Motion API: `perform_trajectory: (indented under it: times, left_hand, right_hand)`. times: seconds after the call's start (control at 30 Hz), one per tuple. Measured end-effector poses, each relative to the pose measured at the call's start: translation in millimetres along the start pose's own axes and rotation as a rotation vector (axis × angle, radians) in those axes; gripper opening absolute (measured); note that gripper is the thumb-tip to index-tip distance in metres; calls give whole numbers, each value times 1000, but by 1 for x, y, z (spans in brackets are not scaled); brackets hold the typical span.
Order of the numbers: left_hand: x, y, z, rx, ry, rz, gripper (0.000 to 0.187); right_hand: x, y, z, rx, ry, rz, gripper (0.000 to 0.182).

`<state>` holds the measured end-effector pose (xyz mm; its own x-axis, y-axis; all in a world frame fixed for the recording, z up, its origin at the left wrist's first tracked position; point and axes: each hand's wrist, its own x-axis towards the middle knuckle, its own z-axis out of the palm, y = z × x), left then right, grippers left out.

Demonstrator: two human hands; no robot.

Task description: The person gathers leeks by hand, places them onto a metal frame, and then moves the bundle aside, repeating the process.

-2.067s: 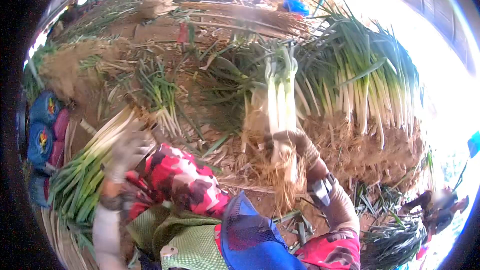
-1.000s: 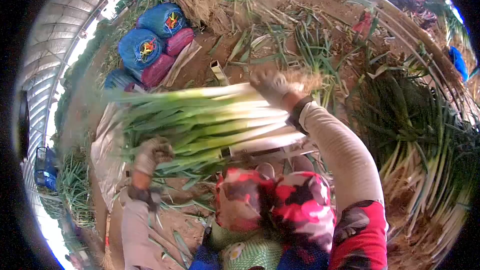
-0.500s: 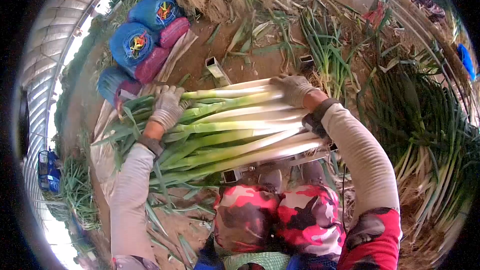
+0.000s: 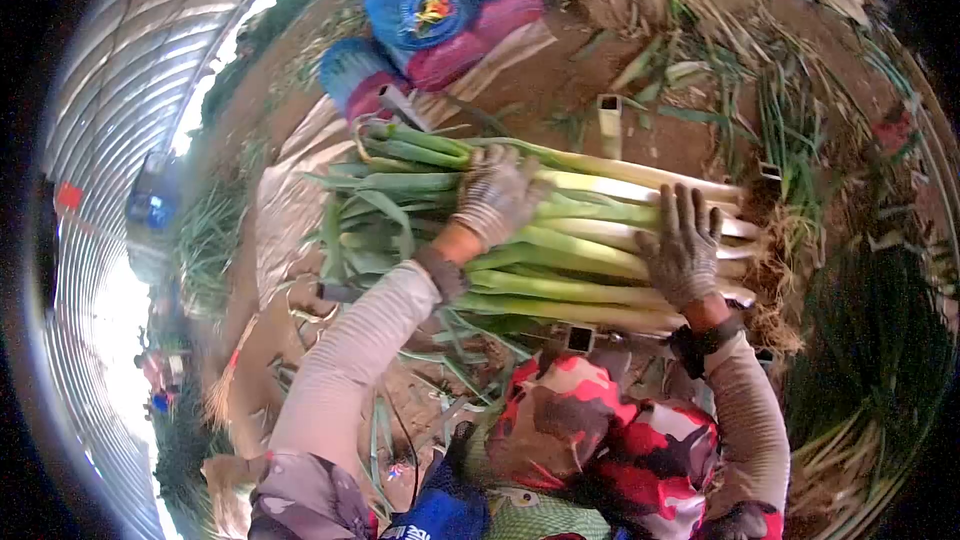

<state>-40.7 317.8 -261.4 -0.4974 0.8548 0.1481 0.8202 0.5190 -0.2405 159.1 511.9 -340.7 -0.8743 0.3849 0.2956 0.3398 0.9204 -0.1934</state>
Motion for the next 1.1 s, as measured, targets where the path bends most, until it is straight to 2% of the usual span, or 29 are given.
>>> perform_trajectory:
  times: [0.03, 0.13, 0.23, 0.27, 0.33, 0.4, 0.43, 0.47, 0.57, 0.7, 0.73, 0.83, 0.87, 0.97, 1.0, 1.1]
  left_hand:
    - [3, -1, 0, -22, 6, -14, 50]
    - [11, -2, -4, -60, 19, -1, 48]
    - [6, -18, -6, -250, 112, 126, 46]
    - [4, -33, 14, -199, 384, 156, 42]
    - [-10, -79, -19, -335, 266, -48, 33]
    - [-21, -131, -23, -161, 275, -312, 18]
    - [-26, -161, -18, -235, 243, -381, 18]
    - [-28, -189, -6, -212, 167, -355, 24]
    - [-16, -217, -13, 42, -355, -258, 32]
    - [-2, -220, -16, -2, -466, -86, 37]
    - [-8, -210, -41, -187, -503, -163, 31]
    - [-24, -217, -39, -365, -412, -122, 23]
    - [-30, -217, -33, -418, -306, -122, 16]
    - [-23, -214, -29, -204, -203, -40, 14]
    - [-24, -216, -19, -112, -47, 17, 12]
    - [-17, -193, -27, 89, 84, -13, 17]
  right_hand:
    - [2, 5, 6, 29, 90, -41, 67]
    - [4, 15, 9, 106, 133, -83, 59]
    - [4, 16, 8, 112, 179, -108, 55]
    - [4, 17, 8, 116, 168, -100, 55]
    - [3, 15, 7, 116, 134, -75, 55]
    - [4, 13, 6, 107, 101, -46, 55]
    - [5, 13, 6, 105, 87, -39, 55]
    - [6, 13, 7, 103, 71, -31, 55]
    - [5, 15, 9, 77, 83, -47, 53]
    - [5, 16, 6, 127, 70, -48, 54]
    - [5, 14, 3, 139, 71, -43, 53]
    - [5, 14, 6, 111, 121, -52, 53]
    - [5, 14, 6, 112, 142, -67, 53]
    - [6, 11, -1, 151, 107, -52, 53]
    - [6, 11, -4, 155, 91, -55, 53]
    - [5, 12, -5, 174, 116, -68, 53]
